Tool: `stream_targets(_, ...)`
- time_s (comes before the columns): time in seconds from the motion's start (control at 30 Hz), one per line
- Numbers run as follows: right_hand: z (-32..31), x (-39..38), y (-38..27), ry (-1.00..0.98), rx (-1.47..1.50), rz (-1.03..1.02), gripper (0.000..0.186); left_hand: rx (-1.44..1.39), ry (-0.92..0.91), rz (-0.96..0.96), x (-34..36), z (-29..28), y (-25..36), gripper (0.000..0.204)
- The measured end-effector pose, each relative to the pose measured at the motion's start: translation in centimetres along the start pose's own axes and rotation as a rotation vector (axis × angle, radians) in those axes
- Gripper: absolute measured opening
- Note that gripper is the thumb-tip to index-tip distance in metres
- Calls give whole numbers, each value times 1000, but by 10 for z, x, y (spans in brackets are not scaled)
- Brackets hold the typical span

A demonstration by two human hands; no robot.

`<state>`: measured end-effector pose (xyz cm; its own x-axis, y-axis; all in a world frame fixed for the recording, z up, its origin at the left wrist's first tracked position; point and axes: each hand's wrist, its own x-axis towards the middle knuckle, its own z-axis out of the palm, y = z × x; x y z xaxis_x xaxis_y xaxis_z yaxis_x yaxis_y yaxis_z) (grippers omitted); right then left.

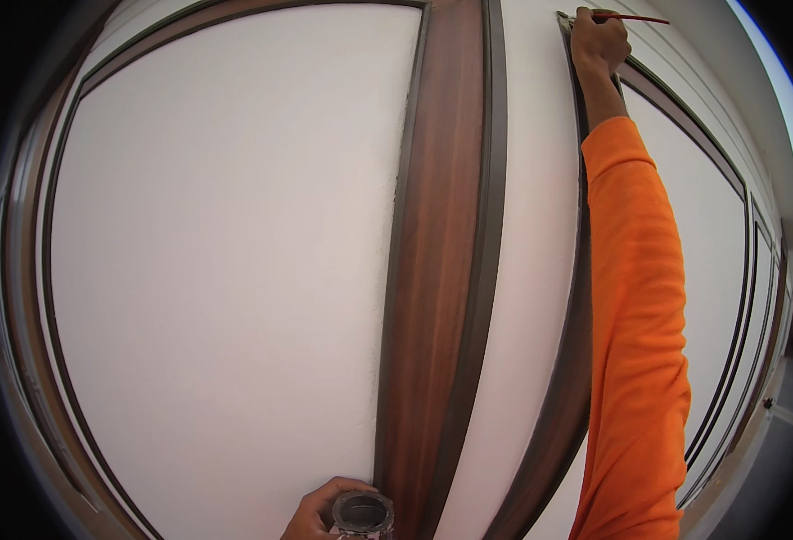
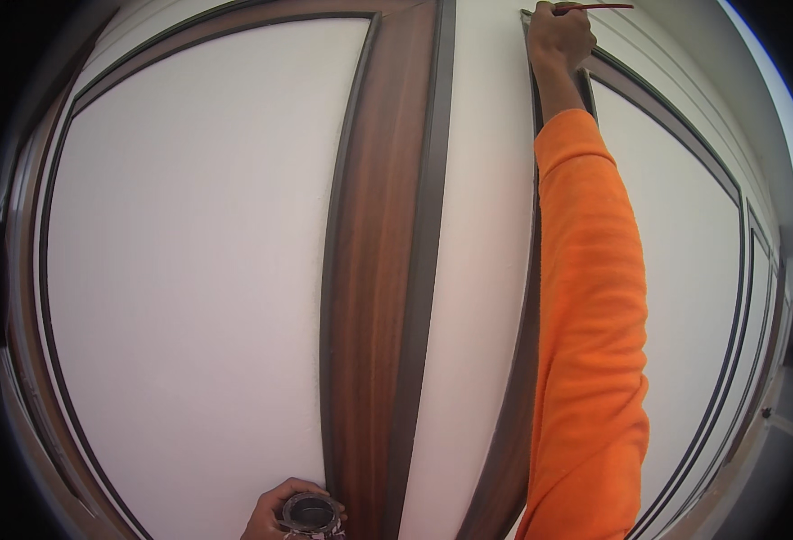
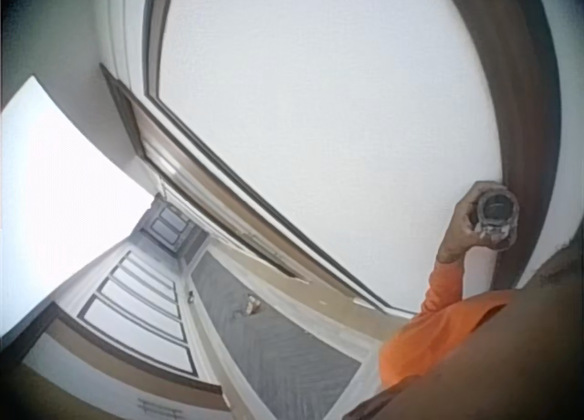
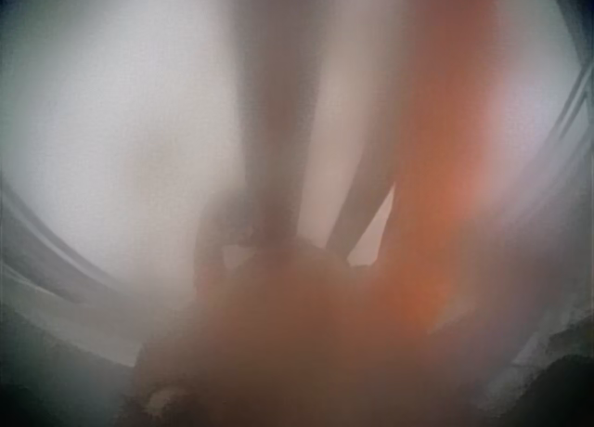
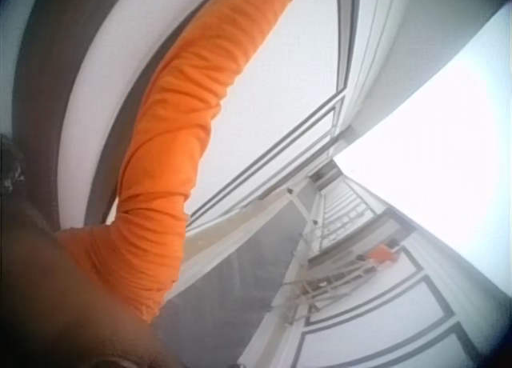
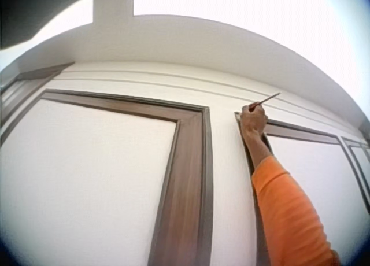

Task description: The person paints dark brown trim on a white ceiling using a small paintbrush and a paint can. They repeatedly dip the brush into the can and apply paint along the curved edges of the ceiling trim.

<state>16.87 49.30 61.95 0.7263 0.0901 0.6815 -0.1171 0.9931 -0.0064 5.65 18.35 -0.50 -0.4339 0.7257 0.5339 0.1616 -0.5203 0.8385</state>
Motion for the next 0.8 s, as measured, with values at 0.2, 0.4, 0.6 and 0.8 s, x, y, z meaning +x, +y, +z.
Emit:
stream_targets(0.2,7,4,9,48,-38,-112,30,-3,-10,9,1,-6,-1,90)
stream_targets(0.4,16,16,28,-8,-143,-127,37,-21,2,-4,-4,-14,2,91)
stream_targets(0.6,16,14,23,-38,-171,-187,37,-32,14,2,-12,-30,1,93)
stream_targets(0.8,18,-1,6,-47,-262,-300,35,-32,39,0,-27,-63,2,95)
